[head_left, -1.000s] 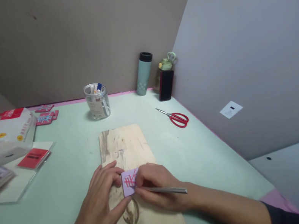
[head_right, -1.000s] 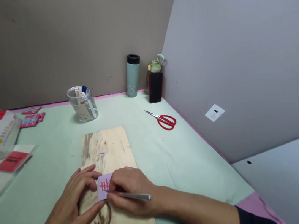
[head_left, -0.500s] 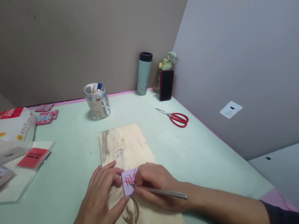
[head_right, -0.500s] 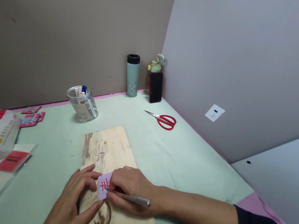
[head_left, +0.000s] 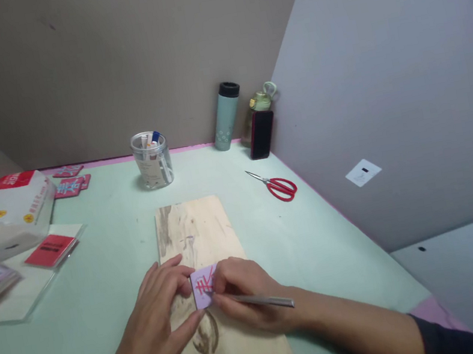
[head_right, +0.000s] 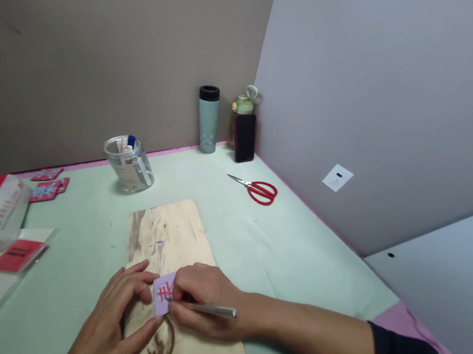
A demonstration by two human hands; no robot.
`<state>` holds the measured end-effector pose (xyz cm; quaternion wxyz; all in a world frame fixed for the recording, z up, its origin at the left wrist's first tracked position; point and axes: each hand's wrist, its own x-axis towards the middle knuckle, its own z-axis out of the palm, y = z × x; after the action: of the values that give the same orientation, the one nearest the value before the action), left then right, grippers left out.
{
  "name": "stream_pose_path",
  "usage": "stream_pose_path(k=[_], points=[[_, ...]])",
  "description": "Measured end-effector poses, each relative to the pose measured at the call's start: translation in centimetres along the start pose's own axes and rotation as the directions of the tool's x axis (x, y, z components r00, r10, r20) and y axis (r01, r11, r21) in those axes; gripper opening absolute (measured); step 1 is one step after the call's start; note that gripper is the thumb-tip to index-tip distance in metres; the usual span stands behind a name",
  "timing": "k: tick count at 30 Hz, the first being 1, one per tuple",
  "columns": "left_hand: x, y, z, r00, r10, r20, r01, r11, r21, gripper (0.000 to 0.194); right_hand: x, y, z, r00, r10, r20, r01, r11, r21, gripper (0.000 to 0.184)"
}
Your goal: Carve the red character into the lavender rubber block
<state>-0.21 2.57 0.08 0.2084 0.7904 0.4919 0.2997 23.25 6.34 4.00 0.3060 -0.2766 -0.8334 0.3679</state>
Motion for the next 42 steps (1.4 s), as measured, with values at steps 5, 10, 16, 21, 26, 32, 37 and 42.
stream_pose_path(k=[5, 10, 16, 21, 26, 32, 37, 42], points=[[-0.06, -0.2, 0.04, 1.0, 0.019, 0.021, -0.019, 1.0, 0.01, 0.016, 0.0, -0.19, -0.26, 0.999, 0.028, 0.027, -0.029, 0.999, 0.043, 0.019], [0.04, -0.01, -0.1, 1.0, 0.016, 0.006, -0.016, 1.0, 0.011, 0.015, -0.19, -0.23, -0.06, 0.997, 0.08, -0.017, -0.08, 0.996, 0.038, 0.018], [0.06, -0.48, -0.35, 0.999, 0.036, 0.026, -0.036, 0.999, 0.032, 0.015, -0.07, 0.05, -0.14, 1.0, 0.016, 0.025, -0.016, 1.0, 0.001, 0.019], [0.03, -0.43, -0.28, 0.999, 0.02, 0.032, -0.021, 1.0, 0.01, 0.016, -0.05, -0.3, -0.46, 0.997, 0.075, 0.017, -0.076, 0.991, 0.112, 0.019], [0.2, 0.21, -0.39, 1.0, 0.001, 0.001, -0.001, 1.0, -0.005, 0.016, -0.01, -0.12, -0.06, 0.971, 0.234, -0.046, -0.211, 0.935, 0.284, 0.016], [0.09, -0.06, -0.53, 0.999, 0.0, 0.034, 0.0, 1.0, 0.0, 0.019, 0.13, 0.44, 0.28, 0.926, 0.363, -0.098, -0.292, 0.859, 0.421, 0.025], [0.12, -0.34, -0.56, 1.0, 0.001, 0.019, -0.001, 1.0, 0.004, 0.019, -0.26, -0.1, 0.12, 0.964, 0.237, -0.122, -0.208, 0.955, 0.211, 0.014], [-0.02, 0.15, -0.09, 0.999, 0.011, -0.033, -0.011, 1.0, 0.002, 0.023, -0.65, -0.15, 0.36, 0.989, 0.024, -0.146, -0.023, 1.0, 0.009, 0.02]])
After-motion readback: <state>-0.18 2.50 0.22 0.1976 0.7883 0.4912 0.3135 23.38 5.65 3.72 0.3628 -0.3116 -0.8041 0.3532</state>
